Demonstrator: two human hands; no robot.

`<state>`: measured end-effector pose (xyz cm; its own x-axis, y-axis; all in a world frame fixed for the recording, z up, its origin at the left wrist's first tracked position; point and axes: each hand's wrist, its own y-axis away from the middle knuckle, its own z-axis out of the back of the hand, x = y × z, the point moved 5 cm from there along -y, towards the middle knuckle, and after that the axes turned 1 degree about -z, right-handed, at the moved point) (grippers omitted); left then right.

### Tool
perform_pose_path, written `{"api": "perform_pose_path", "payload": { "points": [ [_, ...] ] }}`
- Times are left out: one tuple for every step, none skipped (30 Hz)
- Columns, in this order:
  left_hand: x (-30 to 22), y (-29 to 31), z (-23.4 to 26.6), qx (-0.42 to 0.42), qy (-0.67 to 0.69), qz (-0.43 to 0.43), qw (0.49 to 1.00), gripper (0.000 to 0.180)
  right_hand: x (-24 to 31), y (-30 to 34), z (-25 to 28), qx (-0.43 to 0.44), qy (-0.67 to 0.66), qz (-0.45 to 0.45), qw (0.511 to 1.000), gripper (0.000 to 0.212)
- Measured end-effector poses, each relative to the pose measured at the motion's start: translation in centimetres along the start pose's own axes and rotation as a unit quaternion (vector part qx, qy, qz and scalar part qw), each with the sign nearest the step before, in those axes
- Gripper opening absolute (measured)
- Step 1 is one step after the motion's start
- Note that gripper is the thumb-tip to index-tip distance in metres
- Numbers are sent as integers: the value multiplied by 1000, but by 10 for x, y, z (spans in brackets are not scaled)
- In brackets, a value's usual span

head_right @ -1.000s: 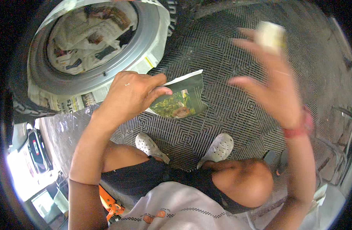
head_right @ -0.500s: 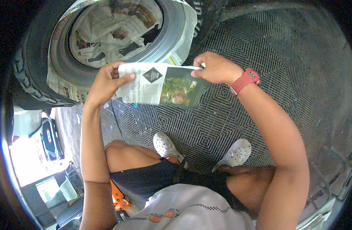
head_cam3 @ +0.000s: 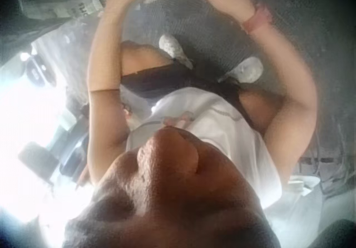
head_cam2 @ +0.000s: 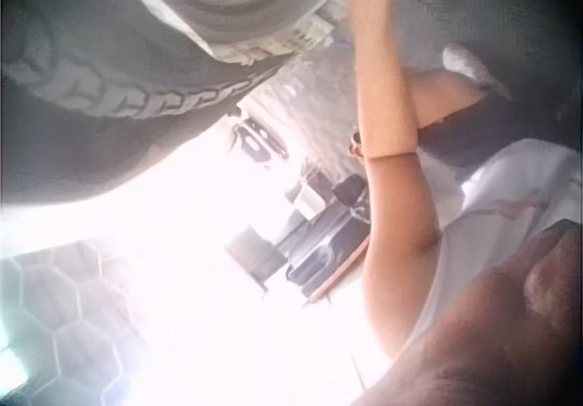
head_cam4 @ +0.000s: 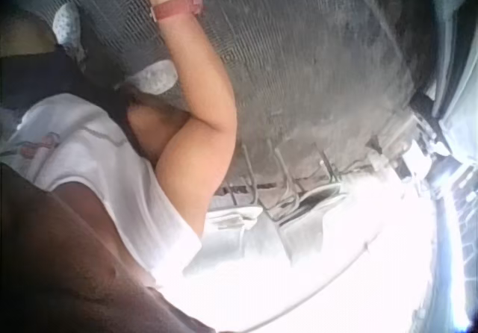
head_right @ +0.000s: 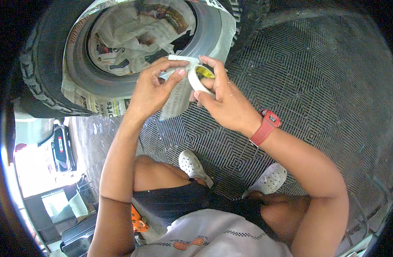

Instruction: The person sits on the floor and tapes newspaper sections onto the sidewall of a car tire using masking tape. They repeatedly tear tape, apply it to the tire, and smooth the newspaper in place.

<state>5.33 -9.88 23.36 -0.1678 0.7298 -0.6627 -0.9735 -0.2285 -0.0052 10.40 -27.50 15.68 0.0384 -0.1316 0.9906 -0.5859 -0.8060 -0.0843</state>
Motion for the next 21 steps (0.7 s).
{"api": "perform_pose_path", "payload": {
  "points": [
    [3, -2, -3, 13, 23, -5, 1000, 33, 0, 2, -3, 2, 0, -4, 1000, 72],
    [6, -1, -5, 25, 34, 4, 999, 35, -2, 3, -5, 4, 0, -9, 1000, 72],
    [8, 0, -6, 37, 45, 14, 998, 37, -5, 3, -8, -9, 0, 17, 1000, 74],
    [9, 1, -9, 51, 59, 23, 997, 39, -8, 4, -10, -13, -10, 14, 1000, 74],
    [10, 2, -10, 52, 63, 22, 996, 41, -9, 4, -11, -17, -21, 11, 1000, 73],
    [13, 2, -10, 52, 68, 21, 996, 43, -11, 5, -11, -21, -32, 9, 999, 73],
    [13, 1, -9, 51, 70, 19, 996, 45, -11, 5, -11, -23, -7, 26, 999, 71],
    [14, 1, -9, 60, 89, 41, 993, 44, -13, 5, -10, -24, 17, 43, 999, 69],
    [15, 1, -9, 68, 107, 63, 990, 44, -13, 5, -8, -25, 42, 60, 997, 67],
    [16, 1, -9, 75, 125, 86, 986, 45, -12, 5, -8, -17, 41, 52, 998, 65],
    [16, 1, -8, 76, 117, 87, 986, 43, -10, 5, -8, -8, 40, 45, 998, 63],
    [16, 1, -7, 77, 109, 87, 987, 42, -9, 6, -9, 1, 39, 37, 999, 61],
    [17, 1, -7, 78, 101, 88, 988, 40, -9, 6, -9, 4, 47, 45, 998, 59],
    [18, 1, -6, 73, 113, 66, 989, 37, -8, 6, -9, 8, 55, 53, 997, 58],
    [21, 1, -5, 69, 124, 44, 989, 33, -8, 6, -11, 10, 63, 61, 996, 57],
    [22, 1, -6, 66, 138, 22, 988, 30, -9, 6, -11, 13, 51, 55, 997, 56],
    [23, 1, -4, 61, 113, 14, 992, 26, -10, 7, -12, 15, 39, 48, 998, 56],
    [24, 0, -2, 58, 87, 7, 994, 22, -11, 7, -14, 17, 27, 42, 999, 55],
    [25, 0, -1, 54, 63, -1, 997, 19, -10, 8, -14, 2, 41, 60, 997, 53],
    [30, 0, -2, 60, 81, 27, 995, 18, -7, 10, -15, -13, 55, 78, 995, 51],
    [35, 0, -3, 66, 98, 56, 991, 18, -4, 11, -16, -29, 69, 95, 993, 49]
  ]
}}
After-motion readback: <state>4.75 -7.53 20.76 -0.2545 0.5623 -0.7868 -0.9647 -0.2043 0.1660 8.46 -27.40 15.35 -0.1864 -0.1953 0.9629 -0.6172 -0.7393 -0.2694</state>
